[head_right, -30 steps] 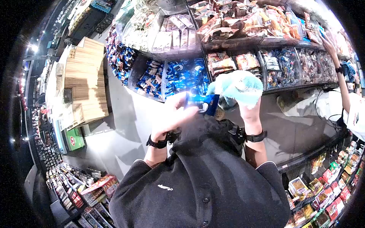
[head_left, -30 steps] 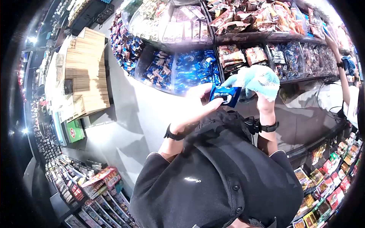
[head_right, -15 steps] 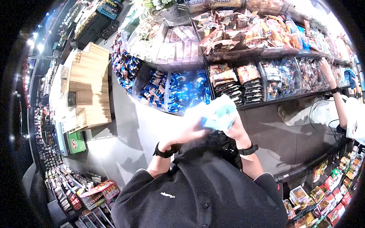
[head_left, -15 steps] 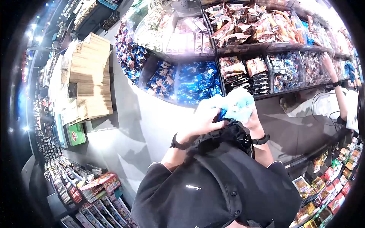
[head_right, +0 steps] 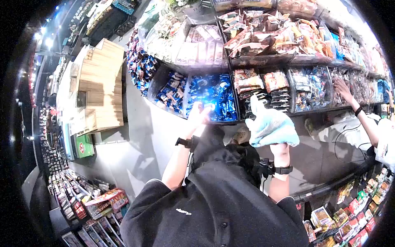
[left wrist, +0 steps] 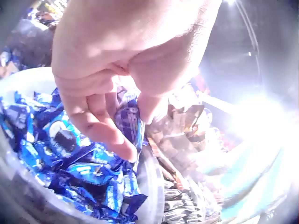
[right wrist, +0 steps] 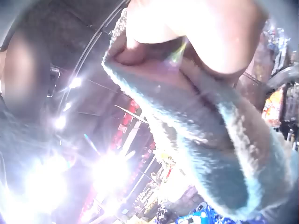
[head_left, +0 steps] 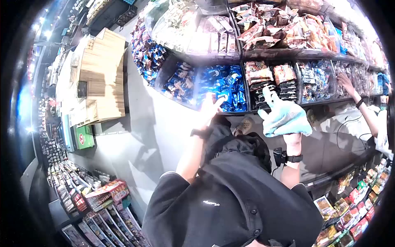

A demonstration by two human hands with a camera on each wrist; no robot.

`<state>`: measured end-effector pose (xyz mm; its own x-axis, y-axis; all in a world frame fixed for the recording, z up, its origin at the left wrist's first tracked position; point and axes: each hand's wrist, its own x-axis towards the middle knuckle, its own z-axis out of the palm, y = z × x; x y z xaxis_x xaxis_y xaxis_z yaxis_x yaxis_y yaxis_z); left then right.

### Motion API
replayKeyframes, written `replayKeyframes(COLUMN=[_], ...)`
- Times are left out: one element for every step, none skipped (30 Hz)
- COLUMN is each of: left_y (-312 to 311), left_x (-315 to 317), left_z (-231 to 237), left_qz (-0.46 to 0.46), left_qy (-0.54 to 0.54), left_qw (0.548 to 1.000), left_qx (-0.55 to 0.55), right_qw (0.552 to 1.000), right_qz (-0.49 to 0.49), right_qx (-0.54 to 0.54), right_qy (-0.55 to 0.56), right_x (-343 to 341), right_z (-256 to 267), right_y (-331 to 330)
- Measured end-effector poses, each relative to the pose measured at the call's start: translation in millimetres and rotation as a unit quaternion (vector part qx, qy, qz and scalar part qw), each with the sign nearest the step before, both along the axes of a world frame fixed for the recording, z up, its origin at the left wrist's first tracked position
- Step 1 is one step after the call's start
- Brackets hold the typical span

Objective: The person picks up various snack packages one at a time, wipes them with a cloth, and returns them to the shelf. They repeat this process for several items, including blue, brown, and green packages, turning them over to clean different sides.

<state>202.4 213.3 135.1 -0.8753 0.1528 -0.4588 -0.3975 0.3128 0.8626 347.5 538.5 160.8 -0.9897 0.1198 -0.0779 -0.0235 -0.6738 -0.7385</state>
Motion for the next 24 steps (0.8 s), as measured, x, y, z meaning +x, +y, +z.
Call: replayKeyframes(left_y=[-3.3,-4.1,-5.7,-8.4,-11.2,-10.8,-13.0,-16.6,-16.1,-15.5,-15.7,-15.7,-16.6,-18.6,-19.2,-19.6,-20.9,-21.4,-21.9,-23.3,-24.9,-27.6,-30.7,-34.5], left_x=[-6.1,-8.9,-13.8,-17.8,-19.0,-19.9,-21.7,-24.7,-24.8,-23.9,-26.3,-27.7,-27.9,-28.9,-30.2,-30.3,-30.9,-32.6,-31.5,-33.5,-34.3,-35.9,-36.7,-40.5], left_z=[-6.0,-12.6,-19.8,-29.7,-40.1,-39.6,-48.9,-61.9,-58.6,-55.3,-51.9,-49.0,-49.4,-52.1,-53.3,-55.2,-56.9,-57.6,-58.9,-60.0,-58.1,-54.9,-53.8,-44.5], left_qz=[0.017,0.043,0.043,0.042,0.042,0.051,0.036,0.019,0.003,0.005,0.008,0.01,0.013,0.024,0.023,0.021,0.02,0.018,0.017,0.014,0.011,-0.009,-0.033,-0.071], left_qy=[0.003,0.026,0.046,0.065,0.082,0.088,0.176,0.263,0.346,0.315,0.3,0.283,0.265,0.258,0.281,0.303,0.324,0.319,0.311,0.304,0.297,0.285,0.29,0.285], left_qw=[1.0,0.998,0.998,0.997,0.996,0.994,0.978,0.951,0.913,0.919,0.925,0.932,0.938,0.942,0.937,0.932,0.926,0.93,0.934,0.938,0.941,0.948,0.946,0.942], left_qx=[-0.011,-0.031,-0.027,-0.024,-0.02,-0.05,-0.107,-0.163,-0.216,-0.236,-0.232,-0.227,-0.222,-0.212,-0.205,-0.199,-0.193,-0.184,-0.176,-0.167,-0.159,-0.14,-0.143,-0.163], right_qw=[0.988,0.983,0.986,0.99,0.993,0.995,0.996,0.997,0.997,0.997,0.998,0.998,0.998,0.999,0.999,0.999,0.999,0.998,0.997,0.996,0.993,0.994,0.994,0.992], right_qz=[-0.047,-0.055,-0.055,-0.051,-0.05,-0.049,-0.049,-0.048,-0.048,-0.046,-0.046,-0.045,-0.044,-0.042,-0.039,-0.04,-0.044,-0.049,-0.065,-0.081,-0.098,-0.103,-0.109,-0.115], right_qx=[-0.142,-0.169,-0.154,-0.126,-0.107,-0.091,-0.078,-0.067,-0.061,-0.054,-0.046,-0.04,-0.031,-0.021,-0.014,-0.006,-0.005,-0.01,-0.026,-0.042,-0.057,-0.027,0.004,0.036], right_qy=[-0.034,-0.038,-0.032,-0.021,-0.013,-0.003,0.001,0.006,0.01,0.013,0.017,0.019,0.022,0.025,0.031,0.033,0.031,0.028,0.012,-0.004,-0.02,-0.025,-0.03,-0.037], right_x=[5.1,7.4,10.1,14.2,18.2,21.4,22.7,23.8,24.2,23.6,22.8,22.1,20.9,18.6,16.0,13.4,10.2,9.4,7.8,6.1,4.9,2.1,-2.9,-5.4], right_z=[0.1,1.5,4.4,7.7,10.8,13.7,15.4,17.3,19.4,21.3,23.6,24.8,26.8,28.2,29.2,30.1,30.5,30.6,29.6,28.5,27.6,26.9,26.4,26.5], right_y=[-4.0,-2.4,0.1,0.9,0.7,0.2,-1.1,-2.2,-4.1,-5.8,-8.6,-11.4,-12.6,-14.0,-14.3,-16.2,-17.4,-20.3,-22.6,-24.9,-27.0,-29.8,-33.3,-37.1])
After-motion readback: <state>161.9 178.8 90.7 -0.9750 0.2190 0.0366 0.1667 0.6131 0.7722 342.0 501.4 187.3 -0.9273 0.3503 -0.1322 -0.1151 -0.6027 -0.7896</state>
